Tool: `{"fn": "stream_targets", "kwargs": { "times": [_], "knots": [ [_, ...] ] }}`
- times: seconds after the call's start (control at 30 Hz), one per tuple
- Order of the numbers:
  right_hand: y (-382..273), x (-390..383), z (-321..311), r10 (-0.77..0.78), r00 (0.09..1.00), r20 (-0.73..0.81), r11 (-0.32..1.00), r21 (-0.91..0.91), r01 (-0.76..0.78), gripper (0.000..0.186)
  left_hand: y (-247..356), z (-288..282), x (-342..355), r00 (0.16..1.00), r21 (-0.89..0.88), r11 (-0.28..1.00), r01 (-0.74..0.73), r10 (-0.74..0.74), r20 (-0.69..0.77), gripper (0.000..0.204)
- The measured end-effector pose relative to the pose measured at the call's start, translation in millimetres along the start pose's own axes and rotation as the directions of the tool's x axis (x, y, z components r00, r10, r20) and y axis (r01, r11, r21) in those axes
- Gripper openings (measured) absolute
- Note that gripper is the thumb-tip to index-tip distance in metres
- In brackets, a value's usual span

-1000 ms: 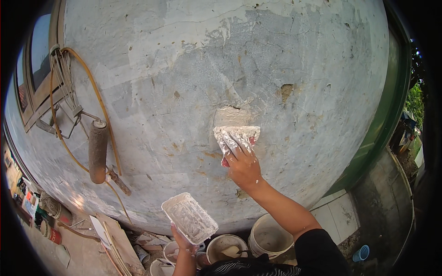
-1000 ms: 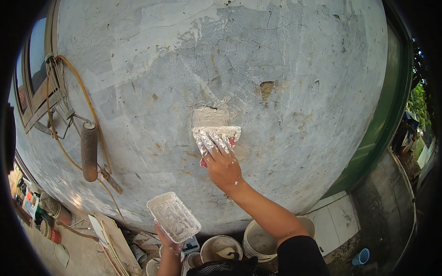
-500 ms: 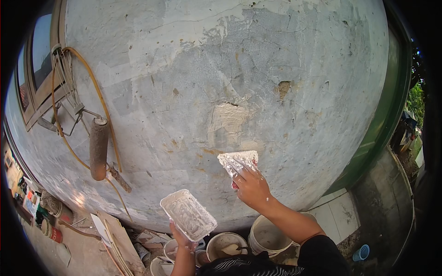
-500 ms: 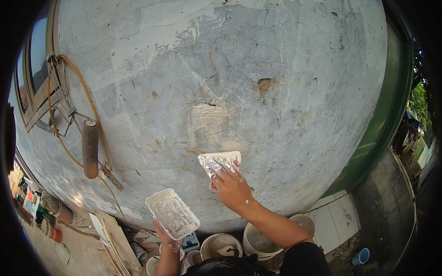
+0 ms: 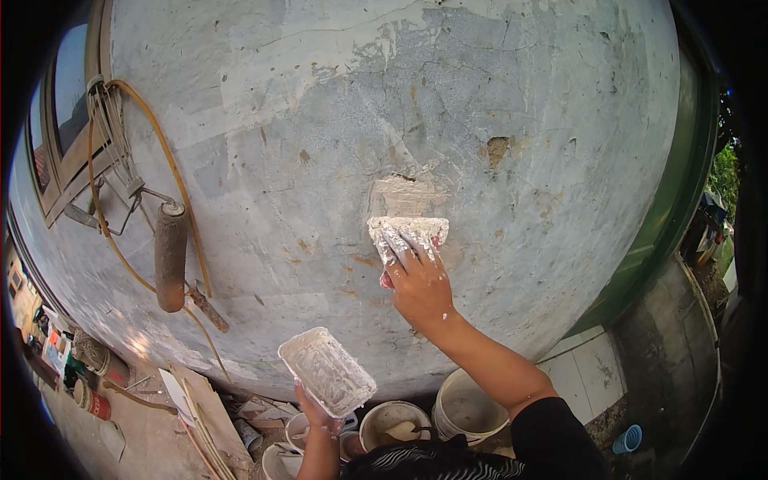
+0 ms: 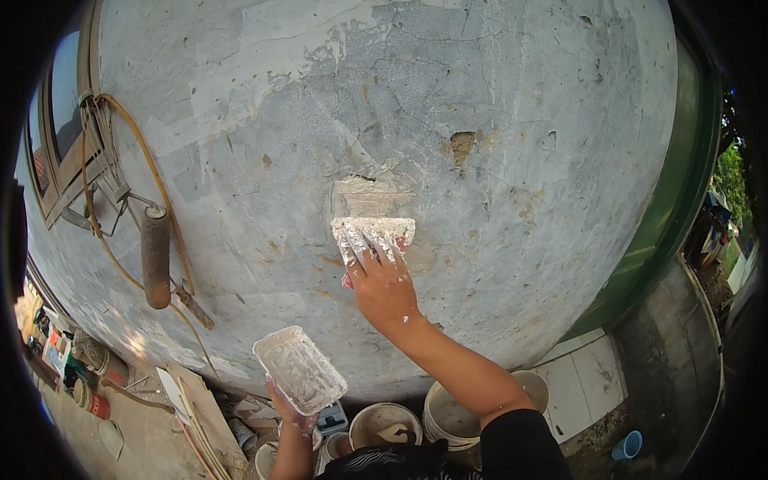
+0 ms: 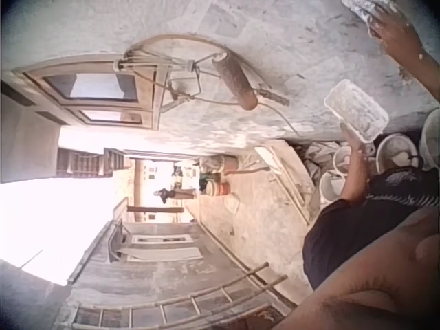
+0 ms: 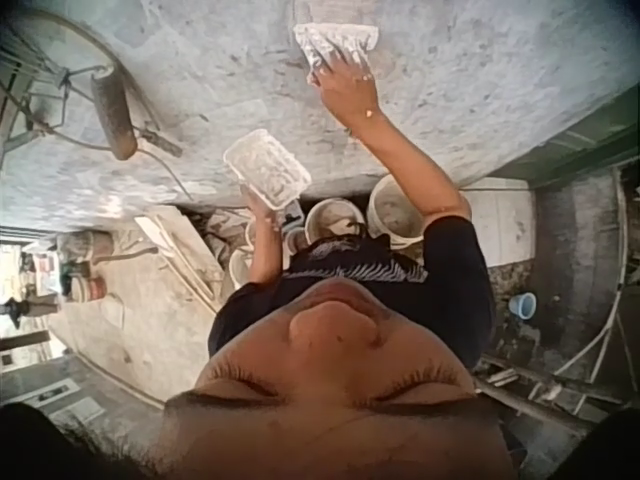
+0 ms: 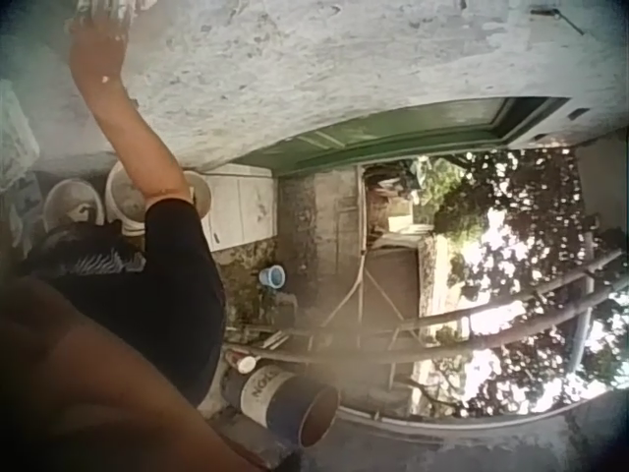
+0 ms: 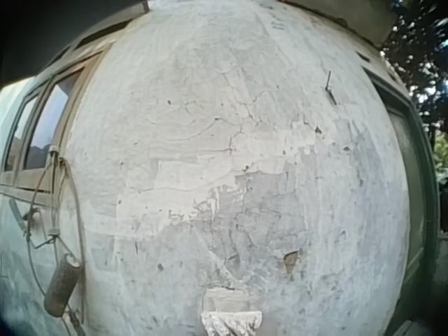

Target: Patching and smoothing holes in a weathered wall using plaster and a hand scraper.

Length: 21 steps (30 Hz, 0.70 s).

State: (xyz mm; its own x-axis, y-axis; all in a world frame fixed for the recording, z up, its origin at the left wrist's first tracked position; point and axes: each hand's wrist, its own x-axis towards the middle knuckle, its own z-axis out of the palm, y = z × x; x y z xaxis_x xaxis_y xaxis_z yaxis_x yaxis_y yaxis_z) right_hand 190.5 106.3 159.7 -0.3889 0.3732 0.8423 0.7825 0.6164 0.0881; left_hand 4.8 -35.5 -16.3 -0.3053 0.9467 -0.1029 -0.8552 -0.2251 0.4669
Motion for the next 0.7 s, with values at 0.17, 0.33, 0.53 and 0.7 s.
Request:
{"fn": "stream_targets", "kwargs": {
  "times": [0.17,0.33,0.53,0.7],
  "knots": [
    [0,-57,14,-0.009,0.983,0.183,0.999,0.036,0.002,0.036,2,4,-4,0.999,0.014,1.0,-0.025,0.025,0.025,0.067],
    [0,-105,5,-0.005,0.933,0.359,0.997,0.075,-0.024,0.033,6,14,-10,0.997,0.017,0.998,-0.058,0.057,0.061,0.067],
    [13,-122,-23,0.226,0.886,0.406,0.844,0.372,-0.386,0.032,11,22,-18,0.968,0.054,0.992,-0.116,0.101,0.23,0.077],
    [-1,-112,-58,0.534,0.713,0.454,0.119,0.795,-0.595,0.019,13,16,-22,0.938,0.117,0.969,-0.216,0.173,0.3,0.091]
  ]
}}
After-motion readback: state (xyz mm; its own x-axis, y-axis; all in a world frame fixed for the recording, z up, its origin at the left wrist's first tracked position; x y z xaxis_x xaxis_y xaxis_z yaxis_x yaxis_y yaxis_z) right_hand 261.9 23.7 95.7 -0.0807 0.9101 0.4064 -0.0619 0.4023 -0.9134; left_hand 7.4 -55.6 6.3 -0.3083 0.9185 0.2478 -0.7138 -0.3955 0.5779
